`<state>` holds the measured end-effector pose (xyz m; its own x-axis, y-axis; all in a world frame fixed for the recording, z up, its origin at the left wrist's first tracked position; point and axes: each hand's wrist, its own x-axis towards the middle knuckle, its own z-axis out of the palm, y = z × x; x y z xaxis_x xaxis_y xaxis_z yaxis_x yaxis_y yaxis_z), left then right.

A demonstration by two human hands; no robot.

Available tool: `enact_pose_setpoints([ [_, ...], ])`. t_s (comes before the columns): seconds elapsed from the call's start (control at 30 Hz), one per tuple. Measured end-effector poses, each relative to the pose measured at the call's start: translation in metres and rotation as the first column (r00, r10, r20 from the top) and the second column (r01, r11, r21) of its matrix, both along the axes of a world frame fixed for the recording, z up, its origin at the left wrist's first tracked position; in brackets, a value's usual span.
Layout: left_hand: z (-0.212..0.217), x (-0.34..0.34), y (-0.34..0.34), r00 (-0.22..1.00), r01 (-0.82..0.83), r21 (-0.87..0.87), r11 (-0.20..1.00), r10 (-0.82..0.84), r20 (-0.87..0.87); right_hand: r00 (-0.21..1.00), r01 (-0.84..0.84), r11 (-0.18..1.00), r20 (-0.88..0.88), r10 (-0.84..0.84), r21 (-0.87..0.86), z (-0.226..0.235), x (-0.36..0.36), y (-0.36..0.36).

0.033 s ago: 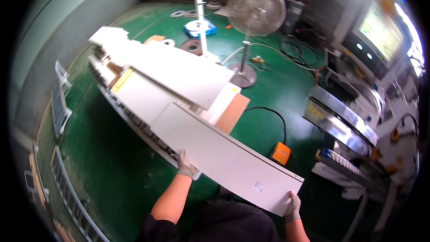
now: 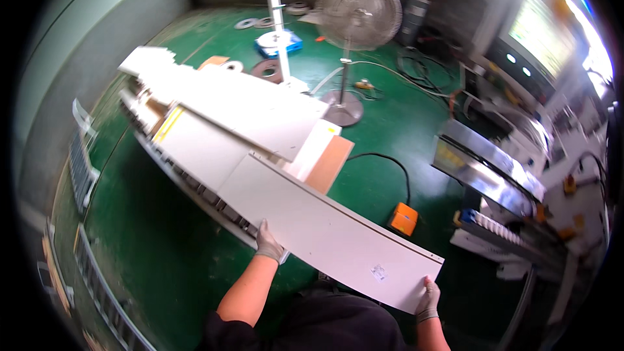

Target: The person picks up white rectangular panels from a stack, carries them to a machine, and places them onto the machine's platform one at a time. The person repeats this process for several panels, moving between the stack and the machine.

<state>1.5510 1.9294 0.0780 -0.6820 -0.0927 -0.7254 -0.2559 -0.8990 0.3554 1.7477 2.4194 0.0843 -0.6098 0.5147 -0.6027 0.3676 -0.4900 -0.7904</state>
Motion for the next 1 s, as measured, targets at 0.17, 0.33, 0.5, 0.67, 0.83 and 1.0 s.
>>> enact_pose_setpoints([
  [0.17,0.027,0.035,0.083,0.939,0.342,-0.065,0.937,-0.343,0.0,0.964,0.118,0.693,0.086,-0.253,0.711,0.015,0.108,0.058],
  [0.33,0.04,0.03,0.148,0.688,0.711,0.317,0.627,-0.714,-0.131,0.787,0.441,0.595,0.028,-0.616,0.671,0.01,0.243,0.046],
  [0.5,0.025,-0.013,0.238,0.348,0.893,-0.176,0.414,-0.883,-0.315,0.614,0.753,0.572,-0.038,-0.788,0.326,-0.014,0.312,-0.036],
  [0.67,0.026,-0.046,0.34,-0.032,0.718,-0.674,0.173,-0.959,-0.28,0.386,0.922,0.386,-0.082,-0.919,0.021,-0.013,0.299,-0.095],
  [0.83,0.06,-0.078,0.42,-0.211,0.281,-0.934,-0.222,-0.963,0.165,0.397,0.859,0.443,-0.211,-0.893,-0.257,-0.012,0.295,-0.108],
  [1.0,0.086,-0.125,0.489,-0.123,0.049,-0.972,-0.231,-0.967,0.224,0.476,0.653,0.541,-0.267,-0.838,-0.531,0.097,0.239,-0.105],
])
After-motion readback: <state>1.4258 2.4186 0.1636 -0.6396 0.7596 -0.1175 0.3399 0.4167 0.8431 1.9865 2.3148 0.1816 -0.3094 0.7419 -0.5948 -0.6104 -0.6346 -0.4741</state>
